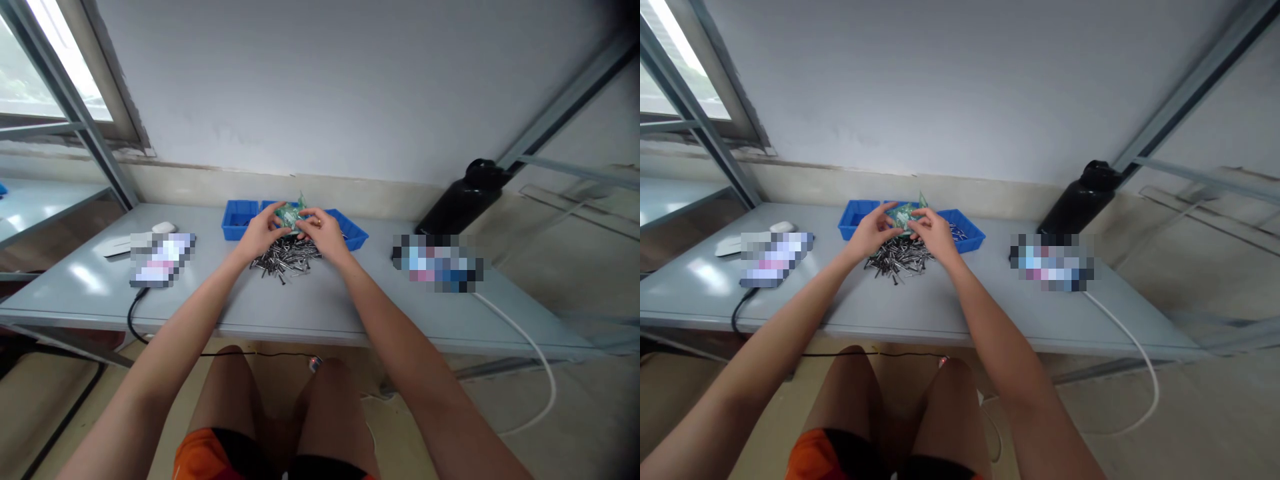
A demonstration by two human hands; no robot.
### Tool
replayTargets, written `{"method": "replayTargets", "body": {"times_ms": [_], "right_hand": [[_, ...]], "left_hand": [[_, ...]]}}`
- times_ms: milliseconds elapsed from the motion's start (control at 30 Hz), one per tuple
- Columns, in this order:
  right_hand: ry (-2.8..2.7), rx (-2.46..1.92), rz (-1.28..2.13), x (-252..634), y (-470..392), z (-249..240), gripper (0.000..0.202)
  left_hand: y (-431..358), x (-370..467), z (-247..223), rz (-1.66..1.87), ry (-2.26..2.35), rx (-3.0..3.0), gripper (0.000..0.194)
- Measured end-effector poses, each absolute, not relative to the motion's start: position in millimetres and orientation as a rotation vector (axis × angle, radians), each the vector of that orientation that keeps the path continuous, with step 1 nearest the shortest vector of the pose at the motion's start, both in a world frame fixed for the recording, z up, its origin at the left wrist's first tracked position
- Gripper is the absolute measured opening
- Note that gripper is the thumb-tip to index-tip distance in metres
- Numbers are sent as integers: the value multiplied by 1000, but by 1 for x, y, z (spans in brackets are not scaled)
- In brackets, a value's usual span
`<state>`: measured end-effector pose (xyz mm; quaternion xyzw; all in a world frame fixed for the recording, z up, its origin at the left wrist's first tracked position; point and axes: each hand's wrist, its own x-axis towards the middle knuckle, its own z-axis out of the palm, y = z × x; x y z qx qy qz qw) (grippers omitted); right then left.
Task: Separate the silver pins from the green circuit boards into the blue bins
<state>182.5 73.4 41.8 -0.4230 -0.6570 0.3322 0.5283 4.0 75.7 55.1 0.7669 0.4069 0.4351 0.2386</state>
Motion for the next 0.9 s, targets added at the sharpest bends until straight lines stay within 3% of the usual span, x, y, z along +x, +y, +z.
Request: {"method": "replayTargets", "body": {"times_ms": [133,333,667,900], "right_hand": [[-1558,-1002,861,185,74,43,57],[-1598,-1014,855,187,77,42,44],[-1664,-1004,804,188,73,45,60],[-1687,-1018,797,189,75,42,43]], "left_hand": [[77,4,54,1155,1096,2089,56],[77,3,54,1180,1055,2085,51],[75,4,54,1178,1124,2160,36],[74,4,54,1145,1105,2205,34]]}}
